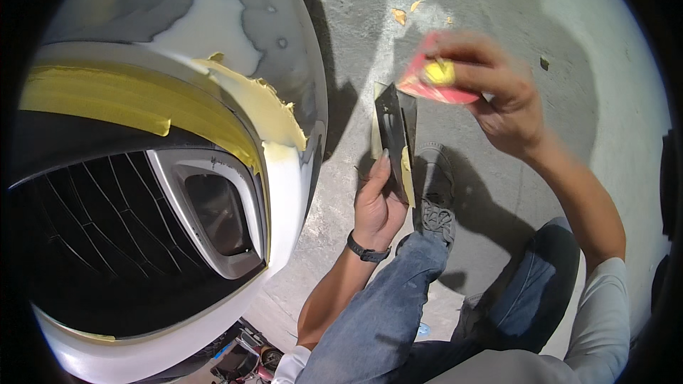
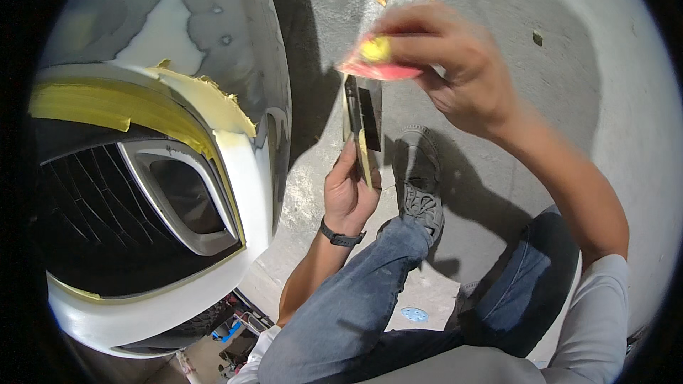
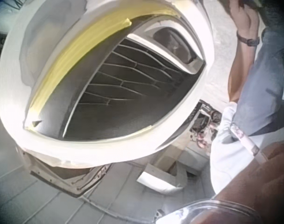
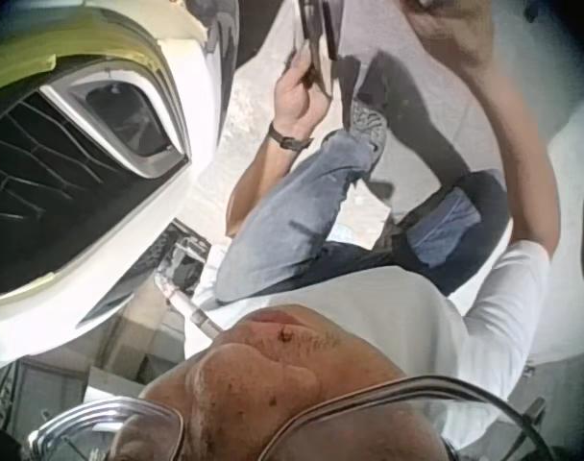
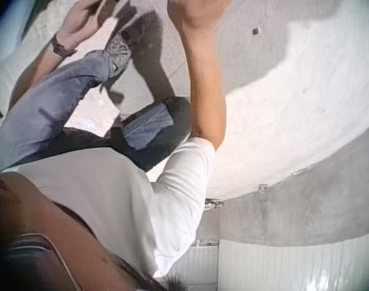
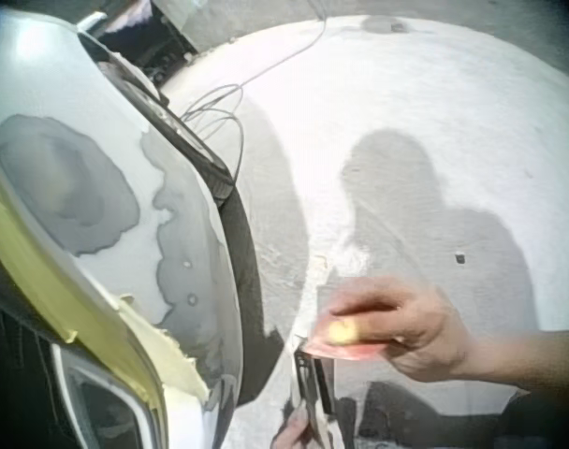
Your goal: The person applies yellow body filler to the front bumper of a white car using a red spreader and a metal putty knife. They smooth the filler along the bumper edge and around the headlight area, then scrape excess material from the tools.
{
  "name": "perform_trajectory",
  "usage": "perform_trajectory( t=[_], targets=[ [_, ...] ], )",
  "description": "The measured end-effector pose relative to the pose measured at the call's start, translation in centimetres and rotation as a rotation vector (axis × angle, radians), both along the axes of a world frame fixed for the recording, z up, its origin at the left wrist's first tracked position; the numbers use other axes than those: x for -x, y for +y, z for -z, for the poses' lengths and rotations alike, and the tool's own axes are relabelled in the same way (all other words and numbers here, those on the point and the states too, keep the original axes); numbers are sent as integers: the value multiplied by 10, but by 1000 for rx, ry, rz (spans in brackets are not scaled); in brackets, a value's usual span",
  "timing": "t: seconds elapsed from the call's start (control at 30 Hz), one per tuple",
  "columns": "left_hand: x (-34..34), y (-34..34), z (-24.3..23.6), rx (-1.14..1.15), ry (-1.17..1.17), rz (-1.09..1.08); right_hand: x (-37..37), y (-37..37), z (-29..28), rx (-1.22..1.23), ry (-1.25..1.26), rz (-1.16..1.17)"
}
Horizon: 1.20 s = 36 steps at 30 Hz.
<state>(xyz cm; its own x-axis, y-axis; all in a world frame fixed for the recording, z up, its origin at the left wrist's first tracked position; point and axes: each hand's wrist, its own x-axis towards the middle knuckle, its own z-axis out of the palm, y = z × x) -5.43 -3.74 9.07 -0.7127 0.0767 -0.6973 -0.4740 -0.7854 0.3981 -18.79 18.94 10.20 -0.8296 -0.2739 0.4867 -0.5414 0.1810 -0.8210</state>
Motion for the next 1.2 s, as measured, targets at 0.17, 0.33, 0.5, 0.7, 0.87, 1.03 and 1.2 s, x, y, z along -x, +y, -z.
perform_trajectory(
  t=[0.17,0.33,0.5,0.7,0.87,1.03,1.2],
  targets=[
    [-9,-12,19,-326,232,51,73,-66,-44,340,566,-129],
    [-15,-16,25,-226,121,6,105,-109,-78,587,899,38],
    [-14,-10,20,-55,-60,-71,105,-103,-63,557,849,7],
    [-12,-13,17,-46,-90,-62,80,-95,-47,578,666,-130],
    [-18,-18,24,-77,-101,-88,44,-78,-32,239,492,56],
    [-28,-31,40,-224,20,-53,14,-91,-16,294,413,73],
    [-38,-39,53,-153,27,-60,-13,-98,-9,273,369,145]
  ],
)
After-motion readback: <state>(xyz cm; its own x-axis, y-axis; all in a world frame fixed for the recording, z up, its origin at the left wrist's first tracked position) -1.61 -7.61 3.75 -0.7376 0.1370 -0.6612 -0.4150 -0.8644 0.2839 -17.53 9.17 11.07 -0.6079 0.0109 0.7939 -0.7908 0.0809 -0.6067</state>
